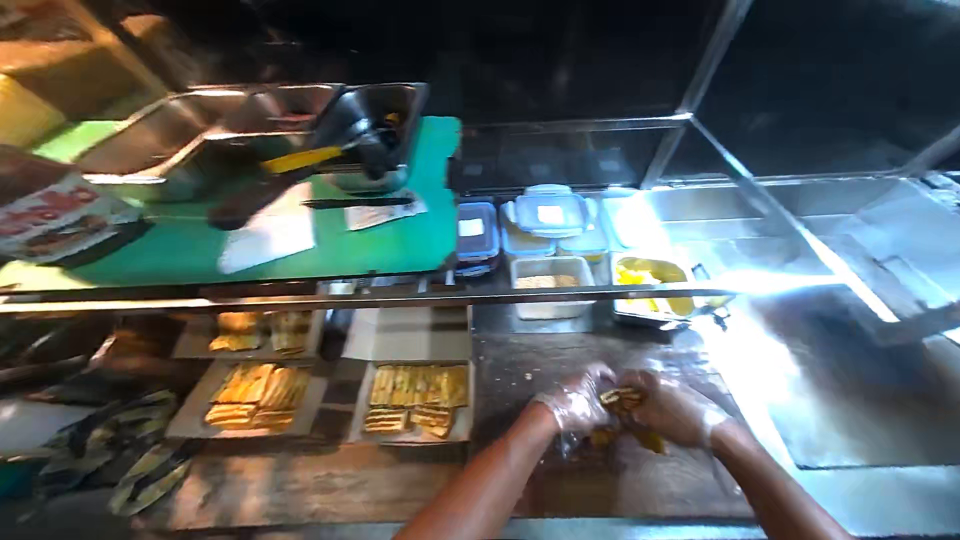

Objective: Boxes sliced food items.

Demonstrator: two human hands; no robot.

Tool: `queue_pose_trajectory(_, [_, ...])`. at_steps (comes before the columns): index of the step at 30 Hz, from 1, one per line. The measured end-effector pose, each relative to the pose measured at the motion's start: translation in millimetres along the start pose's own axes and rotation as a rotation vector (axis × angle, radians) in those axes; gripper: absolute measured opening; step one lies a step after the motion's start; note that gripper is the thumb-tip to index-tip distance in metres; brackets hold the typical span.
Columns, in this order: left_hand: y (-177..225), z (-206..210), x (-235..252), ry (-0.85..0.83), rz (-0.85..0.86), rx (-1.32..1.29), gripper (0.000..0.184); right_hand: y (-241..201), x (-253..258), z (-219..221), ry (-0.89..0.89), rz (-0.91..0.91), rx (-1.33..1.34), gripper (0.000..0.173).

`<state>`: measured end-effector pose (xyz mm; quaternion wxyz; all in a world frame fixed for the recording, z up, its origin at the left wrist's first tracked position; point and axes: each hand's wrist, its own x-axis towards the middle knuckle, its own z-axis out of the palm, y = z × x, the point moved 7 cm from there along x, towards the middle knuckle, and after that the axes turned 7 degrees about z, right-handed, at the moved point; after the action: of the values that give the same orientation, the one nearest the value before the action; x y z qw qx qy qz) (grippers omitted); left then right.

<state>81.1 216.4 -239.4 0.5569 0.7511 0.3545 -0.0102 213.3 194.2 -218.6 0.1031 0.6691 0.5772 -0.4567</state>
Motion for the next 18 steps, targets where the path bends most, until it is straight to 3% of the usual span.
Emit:
queue_pose_trajectory(2, [-11,-28,-71,0.014,0.011,0.103,0.044,-72,-22,25,-0.012,-0.092,-0.006,0.037])
queue_pose_trajectory(5, [-49,-90,-189,0.204,-0.063,0.263,0.041,-197,-34,67,0.155,-0.362,-0.061,0.027])
queue_pose_trajectory(8, [-86,-158,-257,0.618,-0.080,0.392,0.039,-293,-18,78,0.741,-0.598,-0.066,0.027])
queue_pose_trajectory(10, [-115,-184,-257,0.689,-0.091,0.447,0.051,-327,10,81,0.947,-0.689,-0.067,0.028])
queue_pose_trajectory(11, [-133,-186,-247,0.613,-0.100,0.437,0.060,-332,31,88,0.890,-0.644,-0.100,0.029])
queue_pose_trajectory(13, [-160,-180,-231,0.453,-0.130,0.442,0.061,-321,68,111,0.674,-0.451,-0.232,0.038])
queue_pose_trajectory(14, [-162,-176,-232,0.399,-0.159,0.456,0.061,-310,68,121,0.662,-0.398,-0.237,0.041])
queue_pose_trajectory(15, [-158,-173,-242,0.413,-0.178,0.438,0.060,-296,54,125,0.771,-0.377,-0.193,0.039])
queue_pose_trajectory(17, [-151,-180,-283,0.696,-0.162,0.264,0.048,-257,16,126,1.055,-0.240,-0.002,0.029])
queue_pose_trajectory(18, [-153,-188,-305,0.922,-0.118,0.105,0.039,-230,10,131,0.992,-0.063,0.102,0.037])
